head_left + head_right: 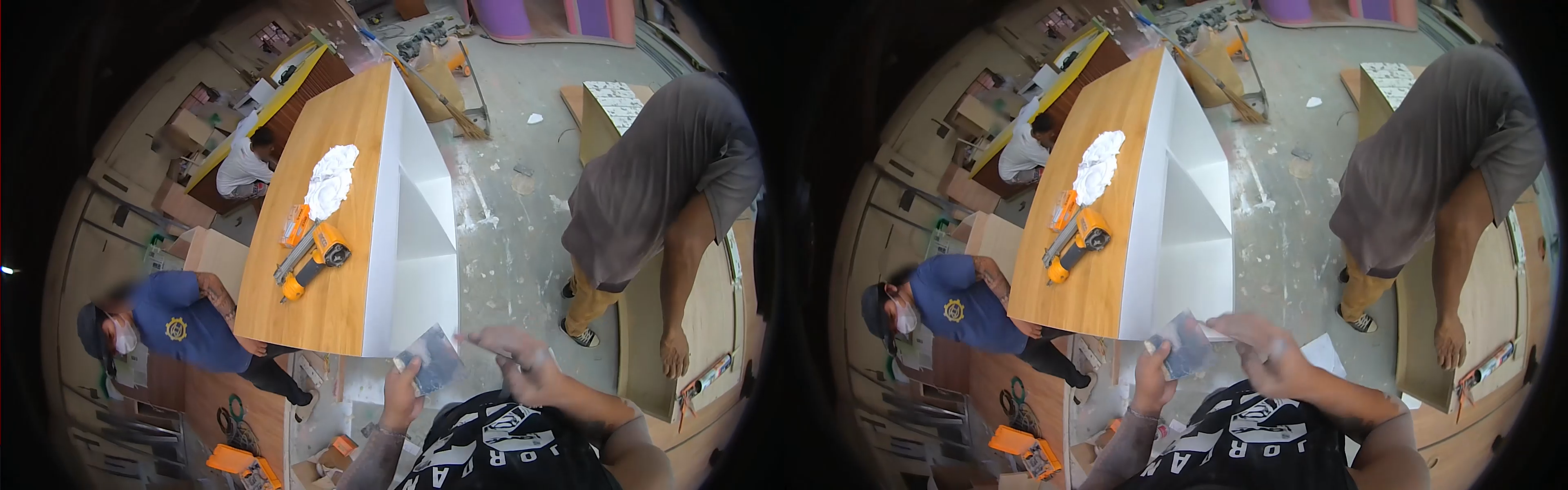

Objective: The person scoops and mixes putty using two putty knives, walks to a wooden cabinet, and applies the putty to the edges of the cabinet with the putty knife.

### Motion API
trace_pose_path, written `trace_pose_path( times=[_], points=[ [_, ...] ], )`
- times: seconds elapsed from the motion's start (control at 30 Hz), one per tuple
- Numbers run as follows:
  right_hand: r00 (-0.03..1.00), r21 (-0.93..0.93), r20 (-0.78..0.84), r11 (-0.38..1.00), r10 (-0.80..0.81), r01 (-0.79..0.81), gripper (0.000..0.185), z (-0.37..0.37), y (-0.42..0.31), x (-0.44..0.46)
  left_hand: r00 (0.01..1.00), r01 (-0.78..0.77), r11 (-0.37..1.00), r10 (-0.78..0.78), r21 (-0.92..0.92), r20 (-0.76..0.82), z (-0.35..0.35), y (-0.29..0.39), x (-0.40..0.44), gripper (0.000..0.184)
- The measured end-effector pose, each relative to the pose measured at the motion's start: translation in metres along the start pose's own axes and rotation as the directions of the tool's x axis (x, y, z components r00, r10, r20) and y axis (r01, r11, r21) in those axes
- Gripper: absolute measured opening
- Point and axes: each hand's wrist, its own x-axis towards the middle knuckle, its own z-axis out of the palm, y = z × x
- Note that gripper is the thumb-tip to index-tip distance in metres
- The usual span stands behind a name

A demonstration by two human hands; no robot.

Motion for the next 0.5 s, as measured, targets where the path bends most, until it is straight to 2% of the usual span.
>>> trace_pose_path(
  times=[0.03,0.07,0.1,0.13,0.17,0.2,0.27,0.3,0.33,0.37,0.4,0.43,0.47,0.5],
  points=[
    [0.993,0.05,0.038,0.993,-0.11,0.108,0.053,0.005,0.001,0.001,0.982,0.178,0.847,-0.189,-0.501,0.029,0.007,0.003,0.007,0.037],
    [0.993,0.046,0.046,0.993,-0.111,0.109,0.053,0.004,0.001,0.003,0.982,0.174,0.843,-0.186,-0.509,0.029,0.013,0.007,0.009,0.037],
    [0.973,-0.058,0.154,0.981,-0.174,0.185,0.057,0.002,0.002,0.005,0.984,0.173,0.843,-0.132,-0.51,0.116,0.023,0.018,0.008,0.038],
    [0.939,-0.152,0.266,0.952,-0.22,0.266,0.062,0.001,0.003,0.006,0.96,0.269,0.724,-0.149,-0.635,0.237,0.023,0.016,0.015,0.038],
    [0.951,-0.172,0.259,0.961,-0.17,0.218,0.066,0.005,0.01,0.005,0.921,0.38,0.583,-0.164,-0.719,0.354,0.023,0.014,0.022,0.039],
    [0.95,-0.177,0.266,0.96,-0.165,0.217,0.066,0.003,0.017,0.004,0.92,0.381,0.576,-0.161,-0.723,0.357,0.026,0.02,0.028,0.039],
    [0.965,-0.264,0.262,0.961,-0.009,0.08,0.066,-0.007,0.03,0.005,0.919,0.385,0.647,-0.205,-0.658,0.337,0.034,0.035,0.043,0.041],
    [0.965,-0.273,0.264,0.958,-0.01,0.085,0.066,-0.012,0.037,0.004,0.933,0.338,0.681,-0.156,-0.649,0.323,0.031,0.037,0.051,0.041],
    [0.967,-0.318,0.245,0.948,0.072,0.01,0.063,-0.017,0.045,0.0,0.931,0.342,0.682,-0.152,-0.647,0.331,0.03,0.042,0.058,0.041],
    [0.963,-0.361,0.221,0.93,0.156,-0.068,0.061,-0.022,0.055,-0.006,0.932,0.33,0.63,-0.098,-0.703,0.35,0.029,0.047,0.065,0.042],
    [0.963,-0.367,0.215,0.927,0.162,-0.074,0.061,-0.025,0.085,-0.021,0.931,0.322,0.571,-0.045,-0.755,0.363,0.031,0.051,0.071,0.043],
    [0.938,-0.35,0.24,0.923,0.251,-0.157,0.057,-0.025,0.13,-0.04,0.944,0.253,0.613,0.015,-0.749,0.33,0.039,0.068,0.075,0.044],
    [0.899,-0.333,0.271,0.91,0.345,-0.249,0.053,-0.022,0.157,-0.052,0.941,0.268,0.607,-0.001,-0.748,0.337,0.041,0.078,0.086,0.044],
    [0.921,-0.056,0.065,0.923,0.383,-0.38,0.041,-0.021,0.163,-0.042,0.967,0.179,0.625,0.031,-0.76,0.253,0.046,0.087,0.1,0.044]
  ],
)
